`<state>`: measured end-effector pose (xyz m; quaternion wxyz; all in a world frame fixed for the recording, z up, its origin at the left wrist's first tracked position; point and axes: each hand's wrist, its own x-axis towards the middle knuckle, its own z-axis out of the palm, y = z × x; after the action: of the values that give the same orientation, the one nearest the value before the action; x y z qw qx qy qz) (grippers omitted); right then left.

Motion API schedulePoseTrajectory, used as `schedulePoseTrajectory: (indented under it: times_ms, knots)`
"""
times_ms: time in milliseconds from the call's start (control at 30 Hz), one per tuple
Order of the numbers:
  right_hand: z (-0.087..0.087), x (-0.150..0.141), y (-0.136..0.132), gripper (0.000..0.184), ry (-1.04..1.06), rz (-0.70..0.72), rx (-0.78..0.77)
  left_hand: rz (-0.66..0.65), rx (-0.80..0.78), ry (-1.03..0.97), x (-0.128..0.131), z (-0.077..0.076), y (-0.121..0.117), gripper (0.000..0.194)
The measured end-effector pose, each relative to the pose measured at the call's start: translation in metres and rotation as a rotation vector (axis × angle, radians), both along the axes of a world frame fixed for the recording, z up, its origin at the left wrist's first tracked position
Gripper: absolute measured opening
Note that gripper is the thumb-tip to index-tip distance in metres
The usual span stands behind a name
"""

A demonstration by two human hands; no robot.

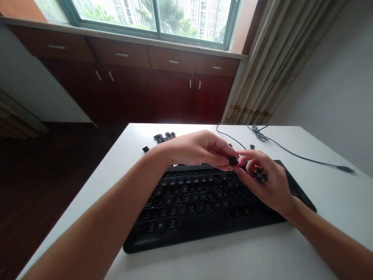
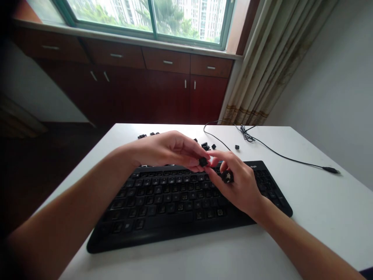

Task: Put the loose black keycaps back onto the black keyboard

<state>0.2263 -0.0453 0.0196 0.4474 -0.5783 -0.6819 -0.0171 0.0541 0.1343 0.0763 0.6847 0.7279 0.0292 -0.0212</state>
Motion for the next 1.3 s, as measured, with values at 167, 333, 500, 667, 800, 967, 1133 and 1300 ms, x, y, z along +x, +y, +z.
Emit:
schedulePoseTrajectory:
  times_ms: [167, 333, 500, 667, 800, 967, 1133, 1300]
  knots:
    - [0.0000, 0.0000, -0.0001, 0.044, -0.022, 0.051, 0.044, -0.008, 0.042, -0.002, -0.0018, 0.0004, 0.0014, 0.038]
    - [0.0024, -0.0008, -0.0001, 0.042, -0.085, 0.099, 0.050, -0.024, 0.081, 0.006, -0.0027, 0.0000, 0.0009, 0.035]
    - [0.0046, -0.0017, 0.0014, 0.040, -0.102, 0.106, 0.070, -0.015, 0.082, 0.006, -0.0013, -0.0006, -0.0015, 0.029]
    - [0.0064, -0.0017, 0.0016, 0.046, -0.122, 0.115, 0.057, 0.031, 0.152, -0.044, 0.0006, -0.0005, -0.0041, 0.032]
    - [0.0069, -0.0012, 0.0016, 0.041, -0.104, 0.107, 0.040, 0.031, 0.186, -0.051, 0.0013, 0.0005, -0.0061, 0.033]
    - [0.0057, -0.0010, 0.0027, 0.038, -0.095, 0.108, 0.022, 0.009, 0.152, 0.001, 0.0008, -0.0010, -0.0049, 0.032]
    - [0.0039, -0.0027, 0.0016, 0.037, -0.088, 0.094, -0.003, -0.042, 0.122, 0.008, -0.0007, -0.0042, -0.0011, 0.032]
    - [0.0081, 0.0021, 0.0030, 0.030, -0.110, 0.044, -0.011, 0.002, 0.205, 0.039, -0.0002, -0.0058, 0.0010, 0.036]
